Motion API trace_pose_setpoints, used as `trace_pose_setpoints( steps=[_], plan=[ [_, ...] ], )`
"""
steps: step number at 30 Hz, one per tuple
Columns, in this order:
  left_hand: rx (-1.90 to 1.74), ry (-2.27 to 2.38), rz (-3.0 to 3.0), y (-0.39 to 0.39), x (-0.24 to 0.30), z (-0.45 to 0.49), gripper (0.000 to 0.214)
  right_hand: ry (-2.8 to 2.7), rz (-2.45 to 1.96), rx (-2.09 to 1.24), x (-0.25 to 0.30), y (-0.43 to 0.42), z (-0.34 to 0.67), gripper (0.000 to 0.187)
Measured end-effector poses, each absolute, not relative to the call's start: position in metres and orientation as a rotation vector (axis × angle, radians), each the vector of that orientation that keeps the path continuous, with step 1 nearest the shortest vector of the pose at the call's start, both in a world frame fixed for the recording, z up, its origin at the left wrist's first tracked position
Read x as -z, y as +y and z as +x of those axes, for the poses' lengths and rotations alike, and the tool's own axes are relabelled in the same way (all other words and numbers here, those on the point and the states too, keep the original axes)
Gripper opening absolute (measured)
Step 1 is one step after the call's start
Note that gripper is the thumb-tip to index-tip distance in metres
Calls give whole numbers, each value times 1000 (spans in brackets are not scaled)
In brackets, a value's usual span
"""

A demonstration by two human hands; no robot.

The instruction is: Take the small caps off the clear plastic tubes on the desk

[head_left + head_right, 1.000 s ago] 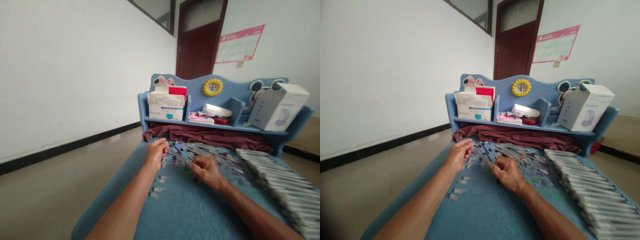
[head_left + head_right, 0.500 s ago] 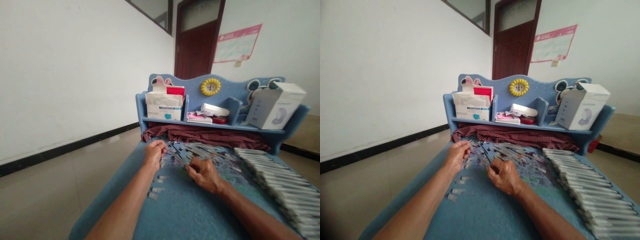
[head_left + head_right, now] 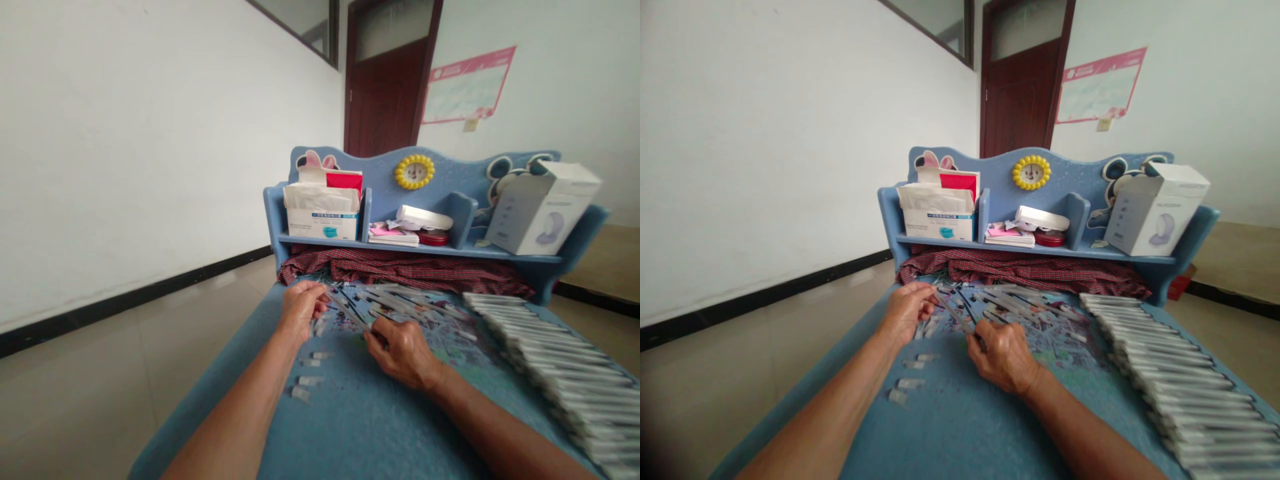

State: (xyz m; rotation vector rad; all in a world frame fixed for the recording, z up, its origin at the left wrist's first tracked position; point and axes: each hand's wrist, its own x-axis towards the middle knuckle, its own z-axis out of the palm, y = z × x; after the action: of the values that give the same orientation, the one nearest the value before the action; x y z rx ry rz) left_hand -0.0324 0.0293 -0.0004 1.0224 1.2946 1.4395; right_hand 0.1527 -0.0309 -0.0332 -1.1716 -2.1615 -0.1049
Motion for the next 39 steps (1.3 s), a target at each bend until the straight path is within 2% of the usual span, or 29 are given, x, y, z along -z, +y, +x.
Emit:
trace_pose_setpoints(
  steps=[7,21,39],
  plan=[
    [-1390,1287,1080,29,1,-32,15,-2104,-1270,200,39,-29,150,18],
    [-1120,1099,1100,29,0,-35,18,-2166,-1325,242,35,-27,154,27],
    [-1078,1121,1129,28,-7,-23,24,-2222,-1350,330,30,-17,162,13]
  ],
)
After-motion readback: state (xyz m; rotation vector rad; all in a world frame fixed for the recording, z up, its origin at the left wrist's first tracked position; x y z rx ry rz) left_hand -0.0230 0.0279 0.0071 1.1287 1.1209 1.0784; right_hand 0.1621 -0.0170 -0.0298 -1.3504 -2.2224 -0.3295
